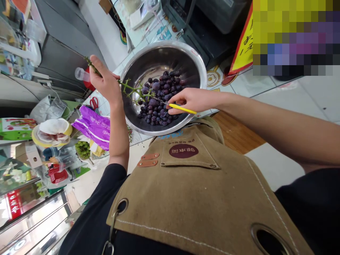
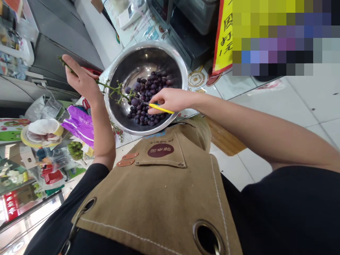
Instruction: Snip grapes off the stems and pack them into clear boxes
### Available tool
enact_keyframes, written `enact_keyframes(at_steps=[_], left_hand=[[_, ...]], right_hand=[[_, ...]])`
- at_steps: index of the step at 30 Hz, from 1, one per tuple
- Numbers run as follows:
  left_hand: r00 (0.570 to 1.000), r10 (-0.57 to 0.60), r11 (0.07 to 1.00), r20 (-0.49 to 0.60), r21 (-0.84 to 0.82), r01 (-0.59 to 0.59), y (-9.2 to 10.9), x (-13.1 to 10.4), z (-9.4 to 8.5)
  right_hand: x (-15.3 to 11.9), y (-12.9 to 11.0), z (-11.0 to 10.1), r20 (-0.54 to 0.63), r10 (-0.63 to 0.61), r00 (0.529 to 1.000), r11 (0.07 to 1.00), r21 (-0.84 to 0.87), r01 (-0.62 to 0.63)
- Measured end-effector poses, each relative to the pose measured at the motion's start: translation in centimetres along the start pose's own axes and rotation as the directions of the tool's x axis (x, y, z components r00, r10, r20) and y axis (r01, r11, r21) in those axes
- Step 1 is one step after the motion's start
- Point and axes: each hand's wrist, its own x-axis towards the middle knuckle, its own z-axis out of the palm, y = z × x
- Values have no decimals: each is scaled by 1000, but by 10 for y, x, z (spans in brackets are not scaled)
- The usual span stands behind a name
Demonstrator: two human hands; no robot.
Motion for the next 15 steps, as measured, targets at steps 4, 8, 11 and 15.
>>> enact_keyframes(at_steps=[4, 8, 11, 15], left_hand=[[1000, -4, 1000, 3, 6, 4, 1, 4, 1], [1000, -27, 1000, -11, 12, 27, 2, 4, 1], [1000, -25, 999, 9, 33, 25, 2, 2, 0], [999, -38, 998, 2, 57, 38, 0, 4, 4]], right_hand=[[3, 9, -5, -1, -23, 1000, 999, 45, 23], [4, 13, -5, -6, -33, 999, 998, 51, 33], [3, 10, -5, -22, -26, 999, 999, -24, 26], [0, 3, -7, -19, -40, 999, 984, -172, 36]])
